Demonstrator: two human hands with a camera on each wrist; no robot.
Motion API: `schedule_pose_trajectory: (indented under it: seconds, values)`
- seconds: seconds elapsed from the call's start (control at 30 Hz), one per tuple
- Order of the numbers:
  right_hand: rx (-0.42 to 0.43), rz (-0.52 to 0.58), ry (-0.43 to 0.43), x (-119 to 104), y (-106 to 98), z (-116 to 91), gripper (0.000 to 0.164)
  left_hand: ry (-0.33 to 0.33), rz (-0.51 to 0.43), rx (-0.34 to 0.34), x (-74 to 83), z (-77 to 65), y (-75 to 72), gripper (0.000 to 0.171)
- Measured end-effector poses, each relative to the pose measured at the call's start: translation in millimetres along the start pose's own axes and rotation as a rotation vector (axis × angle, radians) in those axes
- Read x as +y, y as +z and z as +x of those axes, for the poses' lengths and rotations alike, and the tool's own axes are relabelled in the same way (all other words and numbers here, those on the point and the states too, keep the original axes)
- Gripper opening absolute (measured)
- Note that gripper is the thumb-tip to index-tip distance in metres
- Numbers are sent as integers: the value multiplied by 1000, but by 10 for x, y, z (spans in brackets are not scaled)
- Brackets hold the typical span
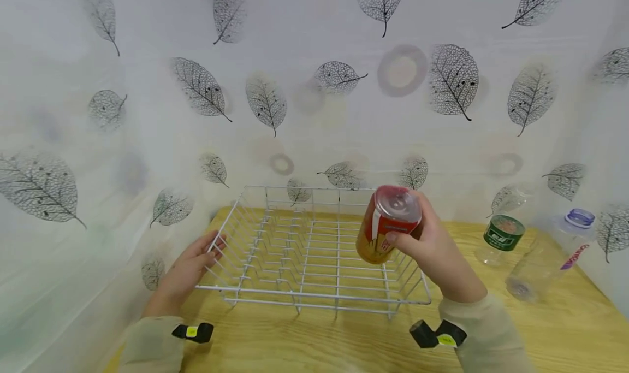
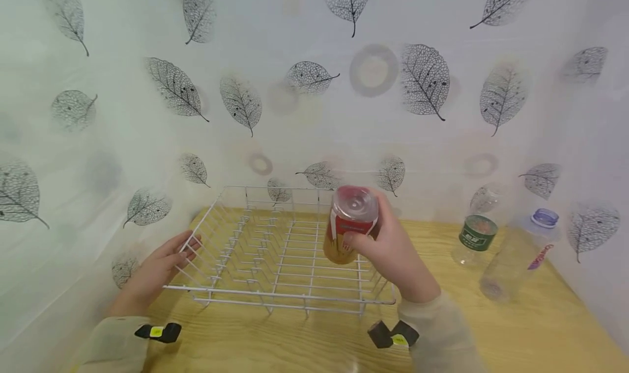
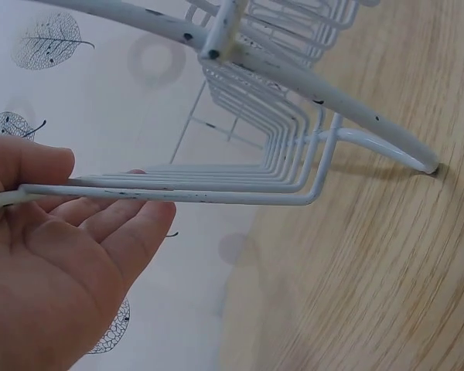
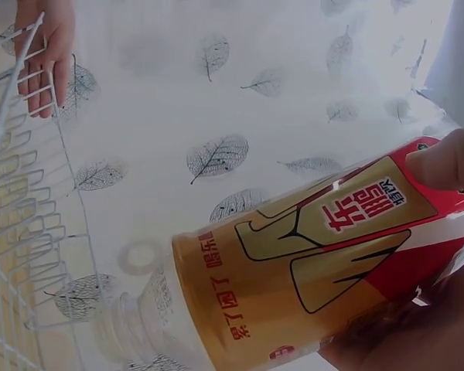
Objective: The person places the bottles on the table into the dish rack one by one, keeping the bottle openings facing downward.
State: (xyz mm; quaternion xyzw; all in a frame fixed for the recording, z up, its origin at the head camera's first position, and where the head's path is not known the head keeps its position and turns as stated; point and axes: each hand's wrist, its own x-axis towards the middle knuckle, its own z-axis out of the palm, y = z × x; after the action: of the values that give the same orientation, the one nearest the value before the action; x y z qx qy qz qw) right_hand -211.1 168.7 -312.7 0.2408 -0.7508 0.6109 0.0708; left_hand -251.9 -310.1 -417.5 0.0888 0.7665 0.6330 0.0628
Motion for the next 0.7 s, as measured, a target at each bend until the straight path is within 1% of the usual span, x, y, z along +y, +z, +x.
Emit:
schedule_pose_trajectory:
  seconds: [0.07,0.2,0.27,0.37,0.43,0.53,0.6,0.7]
  values:
    - [-8,-11,-26,-79,-3,95,68,-7,7,-1,18,10,2,68]
    - [-16,-21,-36,-191,16,376,70,-19,13,9,48,30,-10,69]
    - [-12,-41,-17,-202,37,539,69,-19,7,8,61,38,-13,69]
    - [3,-44,24,-141,75,799,70,-25,1,4,79,39,-1,69]
    - [19,-38,69,-52,102,963,70,-25,-5,2,84,35,13,68]
    - [40,-26,137,152,148,1187,70,-21,-8,2,77,32,28,65]
    - [53,-34,180,329,194,1311,70,-23,-5,5,58,32,28,64]
    - [68,-48,243,613,281,1444,73,-18,-7,4,32,22,32,66]
